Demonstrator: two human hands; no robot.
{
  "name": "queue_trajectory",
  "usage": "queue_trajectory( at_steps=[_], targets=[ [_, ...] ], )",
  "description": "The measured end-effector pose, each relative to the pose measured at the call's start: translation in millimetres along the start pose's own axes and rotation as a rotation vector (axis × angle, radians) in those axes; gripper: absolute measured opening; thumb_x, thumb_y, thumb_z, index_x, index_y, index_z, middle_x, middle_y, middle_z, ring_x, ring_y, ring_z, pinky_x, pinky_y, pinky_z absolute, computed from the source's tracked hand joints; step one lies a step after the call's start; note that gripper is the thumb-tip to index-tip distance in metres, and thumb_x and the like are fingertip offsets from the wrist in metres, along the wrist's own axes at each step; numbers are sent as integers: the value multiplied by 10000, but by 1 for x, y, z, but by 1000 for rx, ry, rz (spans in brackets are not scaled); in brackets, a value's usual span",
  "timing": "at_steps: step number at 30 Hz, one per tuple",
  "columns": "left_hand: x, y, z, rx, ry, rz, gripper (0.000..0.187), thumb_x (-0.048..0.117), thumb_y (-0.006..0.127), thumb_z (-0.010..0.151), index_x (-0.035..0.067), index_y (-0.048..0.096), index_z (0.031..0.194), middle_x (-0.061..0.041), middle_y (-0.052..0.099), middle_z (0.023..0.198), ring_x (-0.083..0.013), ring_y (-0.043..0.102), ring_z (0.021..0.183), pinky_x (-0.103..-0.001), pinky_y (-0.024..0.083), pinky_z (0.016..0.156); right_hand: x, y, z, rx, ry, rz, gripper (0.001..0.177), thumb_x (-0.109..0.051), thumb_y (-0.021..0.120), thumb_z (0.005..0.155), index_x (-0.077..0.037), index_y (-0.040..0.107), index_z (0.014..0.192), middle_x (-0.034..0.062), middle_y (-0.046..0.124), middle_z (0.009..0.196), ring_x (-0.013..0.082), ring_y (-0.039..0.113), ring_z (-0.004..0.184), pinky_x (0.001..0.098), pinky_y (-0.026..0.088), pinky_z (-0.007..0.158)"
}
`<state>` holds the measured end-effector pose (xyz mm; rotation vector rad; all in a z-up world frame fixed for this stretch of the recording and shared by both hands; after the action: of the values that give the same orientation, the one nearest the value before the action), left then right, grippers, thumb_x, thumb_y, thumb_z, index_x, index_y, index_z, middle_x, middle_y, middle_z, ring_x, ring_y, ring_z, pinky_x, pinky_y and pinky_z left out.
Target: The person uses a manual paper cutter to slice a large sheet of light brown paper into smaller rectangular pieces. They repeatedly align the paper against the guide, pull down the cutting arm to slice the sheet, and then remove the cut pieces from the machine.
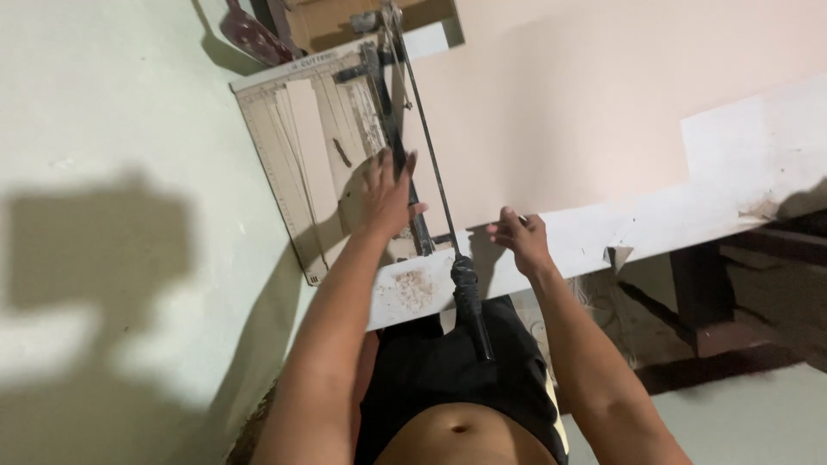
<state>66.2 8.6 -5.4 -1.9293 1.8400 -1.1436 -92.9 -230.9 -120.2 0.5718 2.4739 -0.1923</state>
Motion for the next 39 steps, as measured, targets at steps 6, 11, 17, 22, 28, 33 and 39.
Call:
queue_trajectory(
  at_steps=[6, 11, 17, 22, 28, 33, 39],
  targets=[
    [11, 22, 23, -34, -146, 155, 1127, 348, 821, 860, 114, 43, 1642, -339, -19, 1641, -505, 3, 1527, -731, 126, 1180, -17, 5, 3, 1, -41, -76, 427, -395, 673, 1054, 30, 636, 1049, 143, 710, 902, 276, 747, 851, 463, 639, 811],
    [4, 36, 34, -70, -219, 170, 1166, 276, 812, 853, 136, -41, 1636, -329, -122, 1630, -494, -49, 1535, -794, 152, 1121, -81, 41, -72, -98, -134, -900, 627, -637, 332, 1093, -126, 676, 1207, 96, 770, 750, 238, 749, 574, 391, 592, 660],
    [8, 30, 33, -73, -221, 139, 1147, 243, 811, 869, 116, -33, 1636, -337, -135, 1620, -494, -66, 1528, -795, 137, 1121, -72, 106, -201, -262, -78, -1280, 873, -354, 527, 970, -126, 40, 1657, 312, 719, 1106, 509, 724, 983, 579, 586, 842],
    [1, 42, 30, -67, -232, 120, 1146, 248, 819, 861, 136, -15, 1640, -321, -97, 1633, -474, -53, 1539, -771, 99, 1142, 43, 76, -115, -236, -213, -1335, 806, -119, 486, 951, -33, 73, 1638, 342, 679, 1174, 544, 704, 995, 615, 570, 866],
    [12, 53, 45, 77, -51, 221, 961, 209, 813, 845, 163, 159, 1547, -261, 49, 1554, -453, 73, 1460, -728, 102, 1108, -108, 83, -223, -275, -89, -989, 919, -439, 638, 883, -199, 159, 1629, 315, 740, 942, 530, 728, 904, 583, 568, 825],
    [26, 103, 53, 281, 493, 692, 260, 276, 604, 965, 183, 750, 1159, -82, 705, 1180, -276, 659, 1144, -507, 502, 962, -111, 65, -191, -362, -112, -816, 761, -567, 522, 893, -261, 363, 1571, 210, 750, 708, 430, 725, 677, 488, 528, 692],
    [-8, 92, -7, 3, 644, 729, 122, 153, 692, 823, 230, 780, 788, -39, 765, 760, -250, 717, 725, -497, 535, 676, -13, -27, -19, -21, 8, -273, 594, -507, 580, 1058, -108, 401, 1460, 277, 711, 996, 356, 712, 648, 436, 612, 543]
  ],
)
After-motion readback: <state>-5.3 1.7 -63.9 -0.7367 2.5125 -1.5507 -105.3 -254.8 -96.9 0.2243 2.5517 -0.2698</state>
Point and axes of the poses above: each hand's wrist, its own z-axis towards the middle knuckle, its own y-axis out of the palm, x = y × z, the point moved 7 cm from there along z, towards the middle knuckle
